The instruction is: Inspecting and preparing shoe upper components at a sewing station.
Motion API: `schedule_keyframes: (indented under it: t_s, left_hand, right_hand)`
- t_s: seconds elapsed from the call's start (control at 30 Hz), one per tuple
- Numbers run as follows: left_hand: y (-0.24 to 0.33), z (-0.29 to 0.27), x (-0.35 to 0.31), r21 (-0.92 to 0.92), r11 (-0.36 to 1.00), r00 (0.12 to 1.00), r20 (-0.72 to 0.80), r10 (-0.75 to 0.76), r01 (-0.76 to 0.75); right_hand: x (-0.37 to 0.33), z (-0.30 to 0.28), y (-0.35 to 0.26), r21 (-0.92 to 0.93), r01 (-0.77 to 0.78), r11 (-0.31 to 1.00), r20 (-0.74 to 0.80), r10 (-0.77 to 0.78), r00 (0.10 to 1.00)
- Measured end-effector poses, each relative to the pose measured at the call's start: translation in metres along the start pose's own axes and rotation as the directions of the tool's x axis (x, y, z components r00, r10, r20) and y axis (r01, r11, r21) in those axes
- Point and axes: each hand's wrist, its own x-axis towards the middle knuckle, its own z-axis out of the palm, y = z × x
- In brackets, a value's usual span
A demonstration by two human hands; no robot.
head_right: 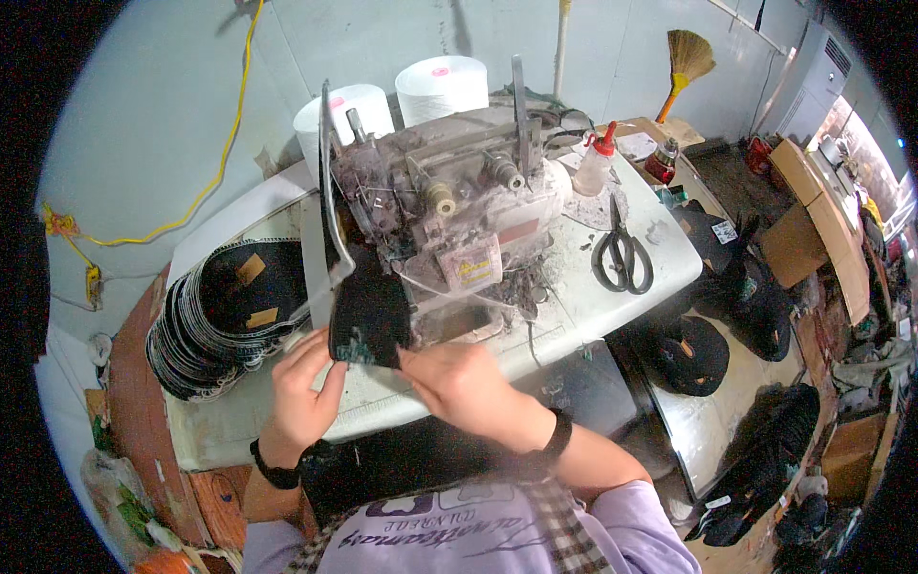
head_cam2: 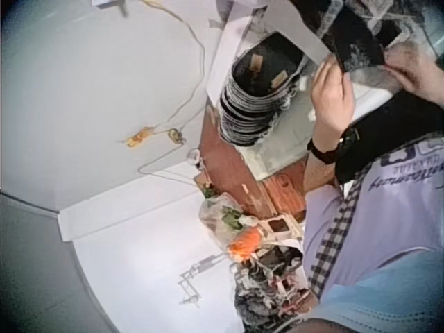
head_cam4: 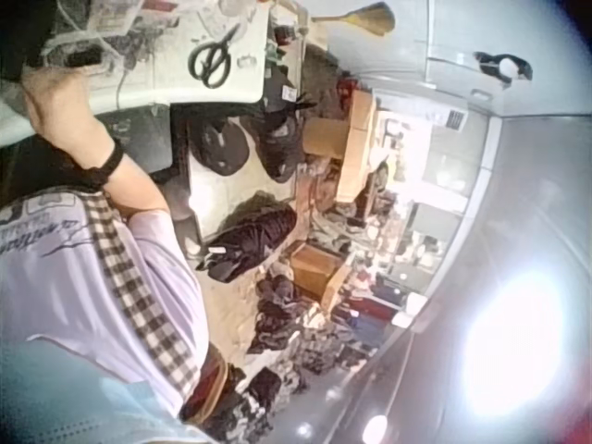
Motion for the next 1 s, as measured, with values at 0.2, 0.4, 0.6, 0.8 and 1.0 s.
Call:
schedule_keyframes:
  t_s: [0.2,0.4,0.6,0.8,1.0]
  left_hand:
    - [0.012,-0.008,-0.005,-0.869,0.298,0.861,0.236,-0.451,0.395]
    - [-0.025,0.001,0.009,-0.862,-0.42,0.82,0.445,-0.36,0.283]
    - [-0.059,0.006,0.032,-0.104,0.968,0.924,-0.291,-0.249,0.228]
    - [-0.055,-0.007,0.073,-0.626,0.711,0.852,-0.138,-0.505,0.32]
    - [-0.034,-0.064,0.073,-0.49,0.823,0.931,-0.056,-0.361,0.289]
  right_hand:
    - [-0.01,0.016,0.008,-0.107,-0.016,0.994,0.092,0.026,0.995]
    - [-0.007,0.016,0.031,-0.28,0.042,0.959,-0.03,-0.052,0.998]
    - [-0.006,0.02,0.034,-0.092,0.028,0.995,-0.04,-0.031,0.999]
    - [0.004,0.02,0.033,-0.173,0.108,0.979,-0.032,-0.115,0.993]
    - [0.024,0.027,0.029,-0.271,0.046,0.961,0.018,-0.043,0.999]
